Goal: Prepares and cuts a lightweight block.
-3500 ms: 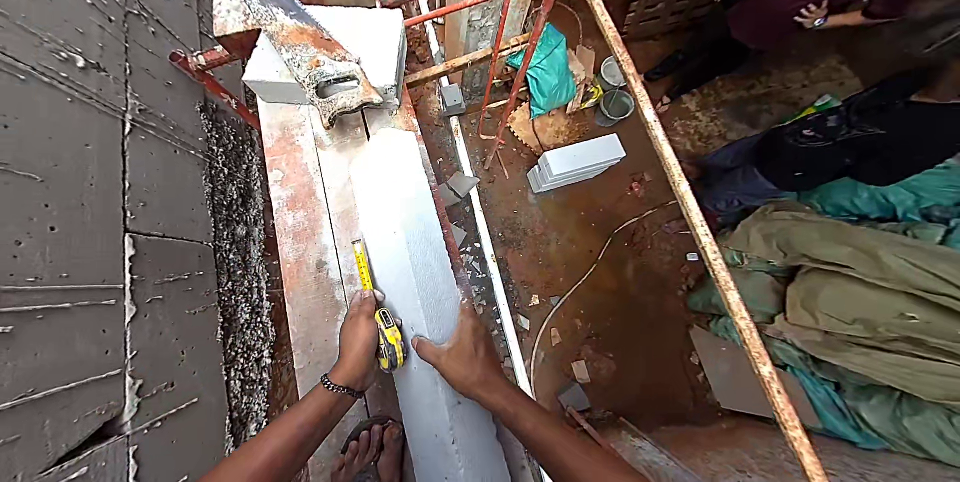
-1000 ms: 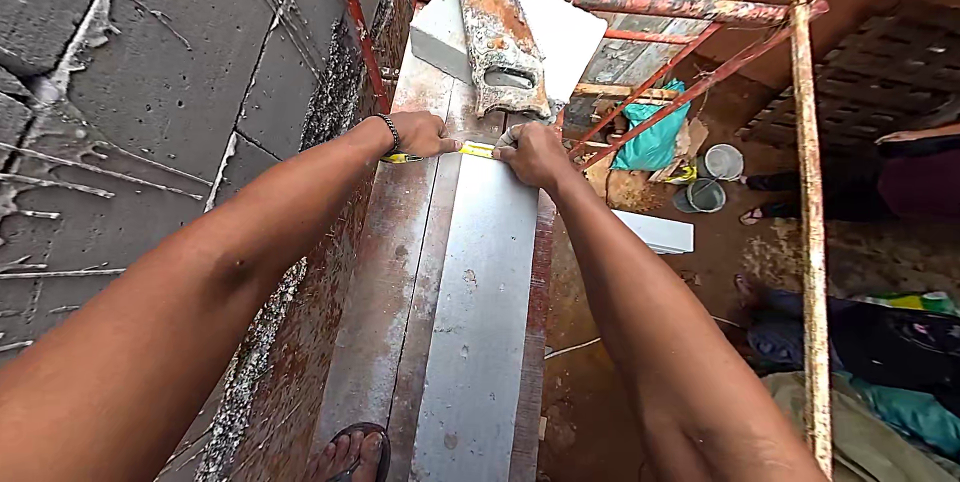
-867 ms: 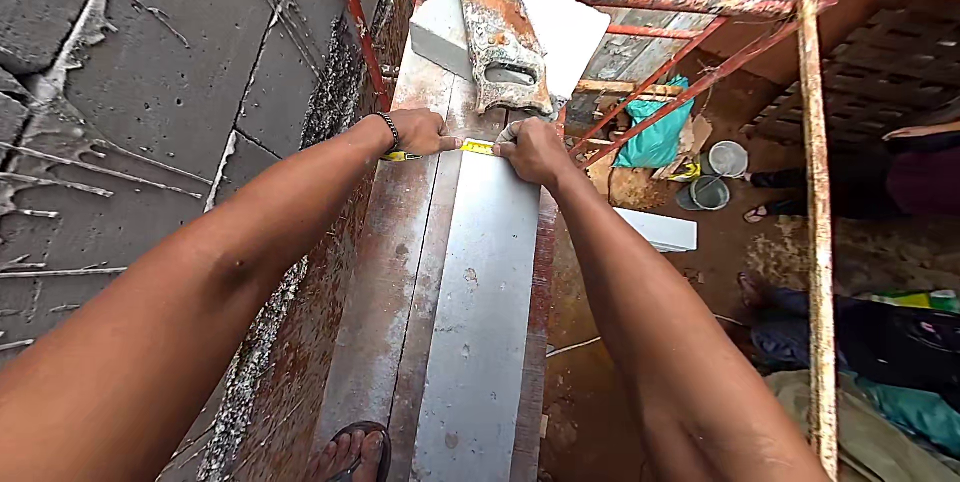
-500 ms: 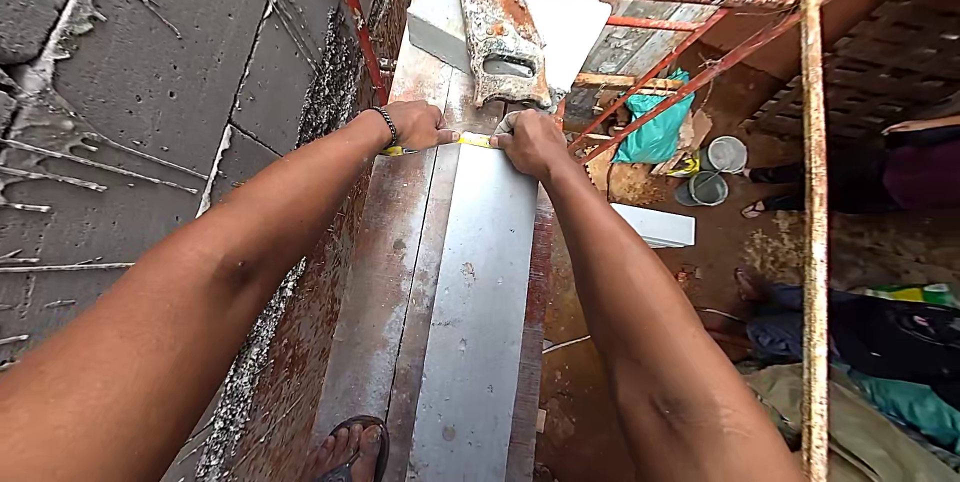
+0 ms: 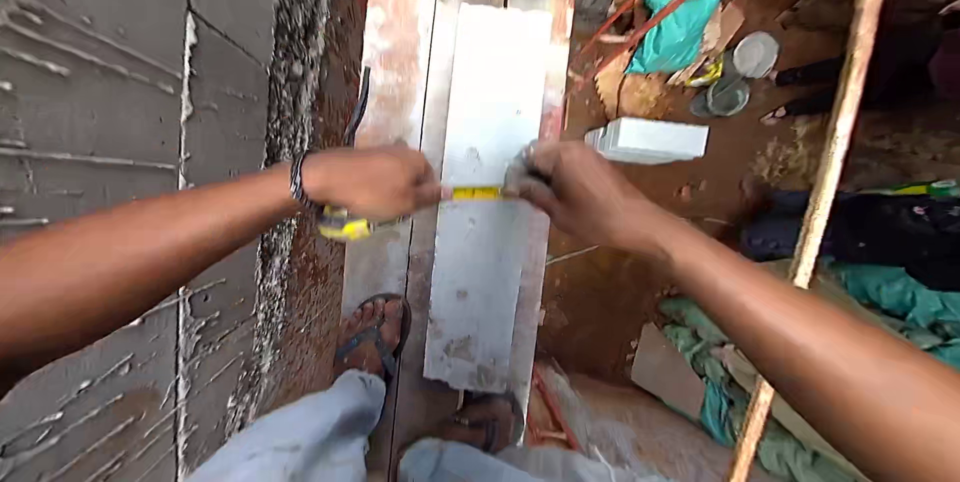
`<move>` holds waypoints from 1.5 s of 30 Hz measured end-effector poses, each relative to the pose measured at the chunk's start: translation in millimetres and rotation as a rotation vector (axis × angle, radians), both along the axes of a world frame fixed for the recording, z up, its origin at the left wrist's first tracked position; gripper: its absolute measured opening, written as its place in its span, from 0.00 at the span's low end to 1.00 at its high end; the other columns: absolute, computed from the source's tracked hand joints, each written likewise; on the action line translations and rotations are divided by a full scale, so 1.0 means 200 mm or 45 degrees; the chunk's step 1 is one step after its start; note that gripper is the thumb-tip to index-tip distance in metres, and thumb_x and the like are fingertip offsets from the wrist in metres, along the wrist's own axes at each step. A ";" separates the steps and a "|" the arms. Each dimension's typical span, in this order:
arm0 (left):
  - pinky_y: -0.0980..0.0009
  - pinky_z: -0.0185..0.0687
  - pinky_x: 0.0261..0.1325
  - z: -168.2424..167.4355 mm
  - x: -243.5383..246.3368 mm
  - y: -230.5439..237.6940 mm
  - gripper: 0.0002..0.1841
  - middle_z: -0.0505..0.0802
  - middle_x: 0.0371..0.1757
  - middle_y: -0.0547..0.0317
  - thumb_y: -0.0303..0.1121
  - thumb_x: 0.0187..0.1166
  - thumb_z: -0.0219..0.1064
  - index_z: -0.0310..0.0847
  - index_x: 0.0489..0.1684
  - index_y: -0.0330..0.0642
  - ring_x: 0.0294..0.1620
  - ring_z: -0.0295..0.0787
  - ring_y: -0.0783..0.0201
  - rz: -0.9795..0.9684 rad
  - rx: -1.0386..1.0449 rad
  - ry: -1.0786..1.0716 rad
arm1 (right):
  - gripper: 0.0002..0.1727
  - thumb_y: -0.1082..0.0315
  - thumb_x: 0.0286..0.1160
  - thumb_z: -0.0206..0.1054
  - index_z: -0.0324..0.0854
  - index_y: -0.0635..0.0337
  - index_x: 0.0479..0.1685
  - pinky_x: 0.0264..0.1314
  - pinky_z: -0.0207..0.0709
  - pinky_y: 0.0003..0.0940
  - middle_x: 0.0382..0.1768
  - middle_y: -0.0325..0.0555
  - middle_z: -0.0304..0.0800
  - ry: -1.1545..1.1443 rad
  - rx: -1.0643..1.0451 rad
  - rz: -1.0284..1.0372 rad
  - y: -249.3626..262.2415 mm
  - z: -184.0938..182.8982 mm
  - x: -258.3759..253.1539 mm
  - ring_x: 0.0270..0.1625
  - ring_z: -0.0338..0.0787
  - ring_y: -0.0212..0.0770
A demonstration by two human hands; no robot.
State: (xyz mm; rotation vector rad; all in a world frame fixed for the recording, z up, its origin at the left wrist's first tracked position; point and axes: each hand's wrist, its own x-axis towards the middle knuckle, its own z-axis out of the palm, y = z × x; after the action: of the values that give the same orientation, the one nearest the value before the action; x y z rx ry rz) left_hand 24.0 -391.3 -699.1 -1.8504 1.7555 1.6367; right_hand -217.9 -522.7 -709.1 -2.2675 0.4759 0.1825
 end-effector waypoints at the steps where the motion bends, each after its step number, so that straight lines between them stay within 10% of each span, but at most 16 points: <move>1: 0.60 0.76 0.20 -0.02 -0.13 0.25 0.26 0.81 0.15 0.60 0.52 0.91 0.53 0.84 0.26 0.44 0.15 0.78 0.63 -0.048 0.119 0.127 | 0.11 0.62 0.81 0.70 0.85 0.59 0.33 0.37 0.84 0.42 0.31 0.44 0.85 0.085 0.135 0.025 0.27 -0.01 -0.16 0.32 0.87 0.40; 5: 0.55 0.74 0.37 -0.19 -0.51 0.82 0.23 0.81 0.26 0.54 0.44 0.96 0.46 0.81 0.39 0.37 0.28 0.78 0.57 -0.269 0.533 0.495 | 0.16 0.59 0.85 0.62 0.88 0.65 0.47 0.59 0.80 0.57 0.48 0.61 0.87 0.358 0.333 -0.029 1.04 -0.12 -0.55 0.55 0.88 0.60; 9: 0.50 0.74 0.39 -0.31 -0.58 0.96 0.24 0.80 0.27 0.51 0.44 0.96 0.45 0.79 0.36 0.35 0.31 0.79 0.52 -0.311 0.536 0.381 | 0.18 0.55 0.81 0.64 0.89 0.61 0.39 0.53 0.80 0.58 0.44 0.61 0.87 0.297 -0.033 -0.181 1.31 -0.23 -0.62 0.53 0.88 0.64; 37: 0.49 0.74 0.39 -0.38 -0.58 1.03 0.24 0.80 0.27 0.51 0.44 0.95 0.45 0.80 0.35 0.37 0.32 0.80 0.51 -0.360 0.536 0.232 | 0.19 0.50 0.78 0.65 0.91 0.57 0.37 0.53 0.75 0.67 0.51 0.68 0.90 0.262 -0.341 -0.259 1.46 -0.30 -0.60 0.57 0.86 0.75; 45: 0.43 0.77 0.46 -0.33 -0.57 0.97 0.25 0.85 0.34 0.47 0.47 0.95 0.42 0.81 0.41 0.40 0.43 0.85 0.45 -0.412 0.419 0.011 | 0.16 0.57 0.81 0.63 0.89 0.59 0.38 0.46 0.79 0.56 0.41 0.62 0.89 0.025 -0.485 -0.445 1.49 -0.38 -0.59 0.45 0.90 0.61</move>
State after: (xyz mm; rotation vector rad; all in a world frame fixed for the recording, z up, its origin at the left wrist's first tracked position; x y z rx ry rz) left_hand -89.6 -196.5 -765.8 -1.3410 1.5705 1.6800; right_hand -335.8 -224.3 -784.8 -2.5008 0.9752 -0.0706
